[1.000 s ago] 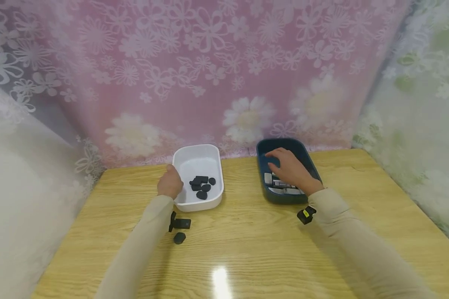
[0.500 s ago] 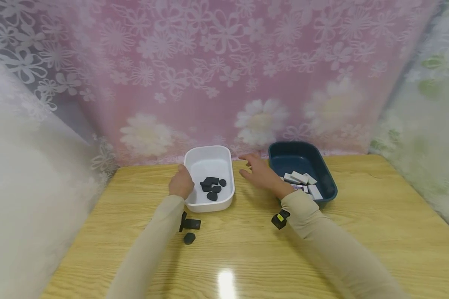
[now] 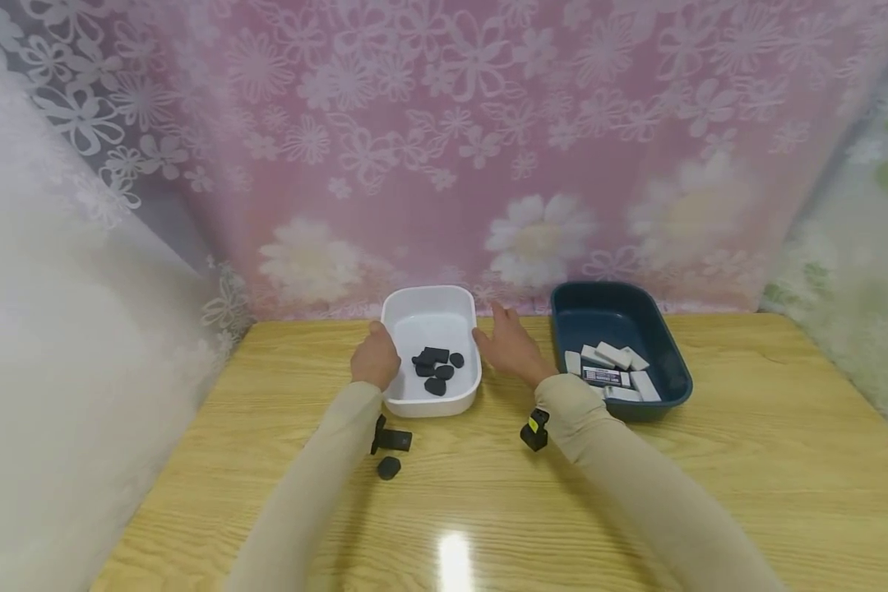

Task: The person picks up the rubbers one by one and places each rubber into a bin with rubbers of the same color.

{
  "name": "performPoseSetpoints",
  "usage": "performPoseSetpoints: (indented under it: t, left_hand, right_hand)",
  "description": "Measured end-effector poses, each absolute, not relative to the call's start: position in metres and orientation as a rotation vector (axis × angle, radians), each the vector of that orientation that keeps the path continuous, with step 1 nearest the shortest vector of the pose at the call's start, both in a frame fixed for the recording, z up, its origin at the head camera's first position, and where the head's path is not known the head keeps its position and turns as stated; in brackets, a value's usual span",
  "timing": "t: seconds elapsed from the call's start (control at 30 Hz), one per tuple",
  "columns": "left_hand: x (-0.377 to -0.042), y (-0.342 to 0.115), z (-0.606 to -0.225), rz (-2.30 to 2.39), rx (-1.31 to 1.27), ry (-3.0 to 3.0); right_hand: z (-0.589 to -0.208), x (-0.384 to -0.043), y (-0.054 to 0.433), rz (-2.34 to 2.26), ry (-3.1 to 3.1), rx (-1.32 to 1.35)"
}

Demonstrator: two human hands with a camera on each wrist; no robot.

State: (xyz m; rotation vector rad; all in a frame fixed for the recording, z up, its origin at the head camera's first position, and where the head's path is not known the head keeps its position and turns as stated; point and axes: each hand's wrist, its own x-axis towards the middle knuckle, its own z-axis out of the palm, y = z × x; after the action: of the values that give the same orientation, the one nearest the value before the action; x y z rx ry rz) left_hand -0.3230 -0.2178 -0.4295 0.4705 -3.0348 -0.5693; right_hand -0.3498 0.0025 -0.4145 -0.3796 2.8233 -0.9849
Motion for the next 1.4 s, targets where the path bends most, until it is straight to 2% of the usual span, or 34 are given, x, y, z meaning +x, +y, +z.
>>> performPoseSetpoints:
  t: [0.13, 0.37, 0.83, 1.17, 1.4]
  left_hand:
    - [-0.324, -0.219, -0.429, -0.558, 0.489, -3.032]
    - [-0.324, -0.217, -0.429, -0.559, 0.509, -3.027]
    - [-0.326, -0.226, -0.432, -0.697, 0.481, -3.072]
    - [-0.324, -0.245, -0.417, -1.037, 0.341, -3.101]
    - [-0.294, -0.272, -0.41, -0.932, 0.124, -2.991]
  right_hand:
    - [-0.414, -0.354, -0.009, -0.963, 2.832, -0.317]
    - [-0.418, -0.358, -0.024, -0.879, 2.839, -0.356]
    - [-0.433, -0.357, -0.028, -1.184, 2.75, -0.296]
    - [-0.427, -0.363, -0.038, -1.177, 2.789, -0.174]
    - [-0.429, -0.361, -0.037, -1.1, 2.809, -0.126]
